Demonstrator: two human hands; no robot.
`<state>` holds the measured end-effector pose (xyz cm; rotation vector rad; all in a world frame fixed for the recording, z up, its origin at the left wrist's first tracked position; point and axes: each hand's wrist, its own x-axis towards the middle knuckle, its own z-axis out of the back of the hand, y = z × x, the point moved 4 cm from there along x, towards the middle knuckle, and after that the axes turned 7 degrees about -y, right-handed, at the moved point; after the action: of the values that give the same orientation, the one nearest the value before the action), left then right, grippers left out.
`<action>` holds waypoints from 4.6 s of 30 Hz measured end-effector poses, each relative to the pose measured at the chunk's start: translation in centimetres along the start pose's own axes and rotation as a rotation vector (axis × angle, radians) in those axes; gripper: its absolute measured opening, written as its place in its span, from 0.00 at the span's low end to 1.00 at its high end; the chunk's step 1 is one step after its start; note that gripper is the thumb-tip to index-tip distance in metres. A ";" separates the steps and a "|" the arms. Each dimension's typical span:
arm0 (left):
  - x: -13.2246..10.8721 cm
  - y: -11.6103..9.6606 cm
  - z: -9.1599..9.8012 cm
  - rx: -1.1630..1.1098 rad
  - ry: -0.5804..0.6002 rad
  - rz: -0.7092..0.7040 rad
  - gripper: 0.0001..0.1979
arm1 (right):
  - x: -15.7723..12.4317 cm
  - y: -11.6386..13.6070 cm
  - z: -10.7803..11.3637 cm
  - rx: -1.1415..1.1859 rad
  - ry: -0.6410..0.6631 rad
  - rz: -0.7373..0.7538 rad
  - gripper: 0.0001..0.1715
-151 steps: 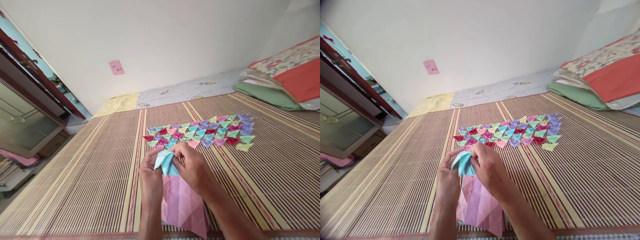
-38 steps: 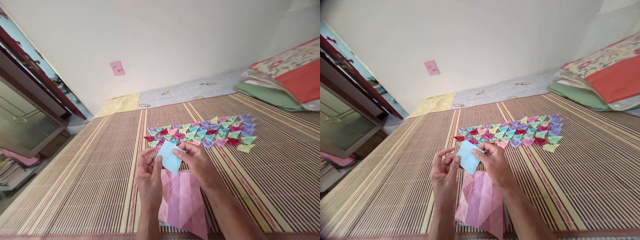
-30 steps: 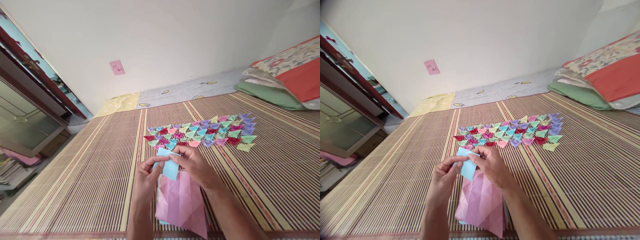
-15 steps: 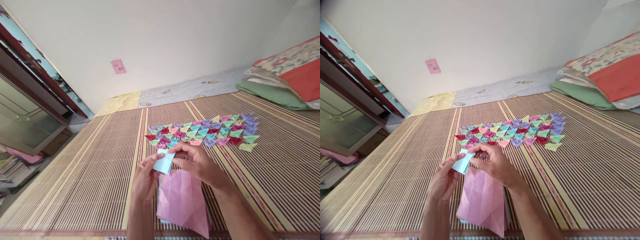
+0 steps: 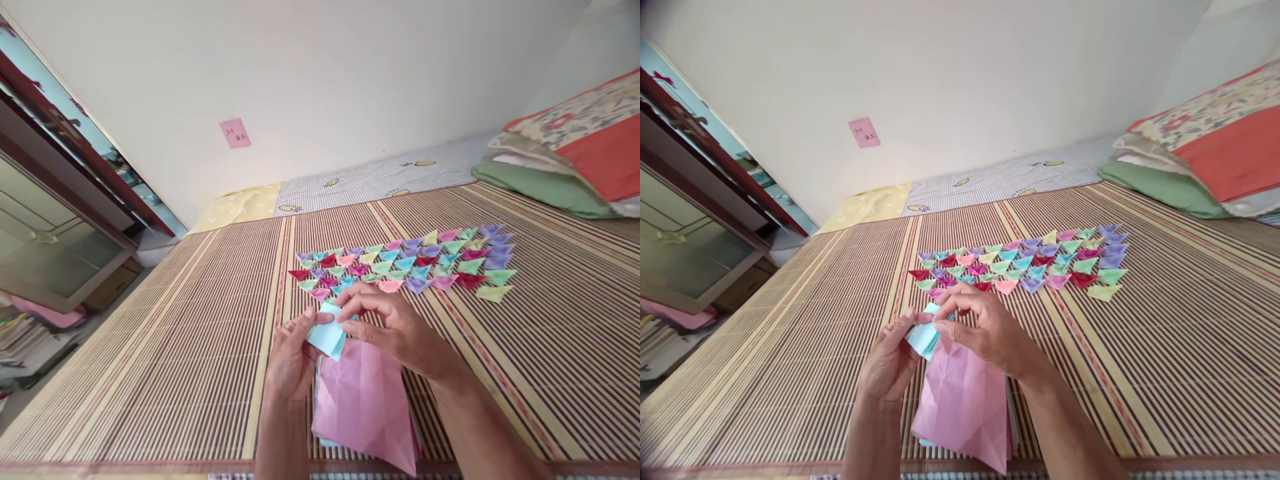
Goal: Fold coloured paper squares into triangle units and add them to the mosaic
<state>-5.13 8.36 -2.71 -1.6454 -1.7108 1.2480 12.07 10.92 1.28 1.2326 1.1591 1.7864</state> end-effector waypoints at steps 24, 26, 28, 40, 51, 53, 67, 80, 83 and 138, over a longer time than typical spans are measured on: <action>0.2 0.4 0.2 0.035 -0.015 0.045 0.18 | -0.6 1.6 -0.8 -0.126 0.084 0.043 0.10; 0.2 0.5 0.3 0.037 -0.013 0.059 0.17 | -0.6 1.5 -0.7 -0.114 0.091 0.058 0.07; 0.2 0.6 0.3 0.035 -0.010 0.069 0.17 | -0.6 1.4 -0.7 -0.099 0.094 0.073 0.05; 0.0 0.7 0.0 0.036 0.112 -0.011 0.21 | 0.0 0.5 -0.7 -0.084 -0.049 0.024 0.13; -0.6 0.0 -0.2 0.198 0.008 -0.074 0.16 | 0.0 0.0 -0.1 -0.036 -0.145 -0.053 0.06; -0.6 -0.1 -0.2 0.226 0.013 -0.100 0.16 | 0.0 0.2 0.1 -0.054 -0.143 -0.023 0.04; -0.9 -0.1 -0.6 0.378 0.088 -0.166 0.17 | -0.1 0.6 0.0 -0.074 -0.137 0.039 0.04; -0.8 0.4 -0.6 0.417 0.099 -0.173 0.19 | -0.1 0.4 0.1 -0.070 -0.133 0.055 0.03; -0.9 0.3 -0.8 0.441 0.117 -0.170 0.20 | -0.1 0.4 0.0 -0.048 -0.121 0.028 0.06; -0.7 0.5 -0.2 0.445 0.068 -0.208 0.18 | -0.2 0.8 0.1 -0.089 -0.163 0.111 0.07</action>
<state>-4.56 7.68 -2.79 -1.2040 -1.3941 1.3346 12.21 10.42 1.96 1.3844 0.9261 1.7607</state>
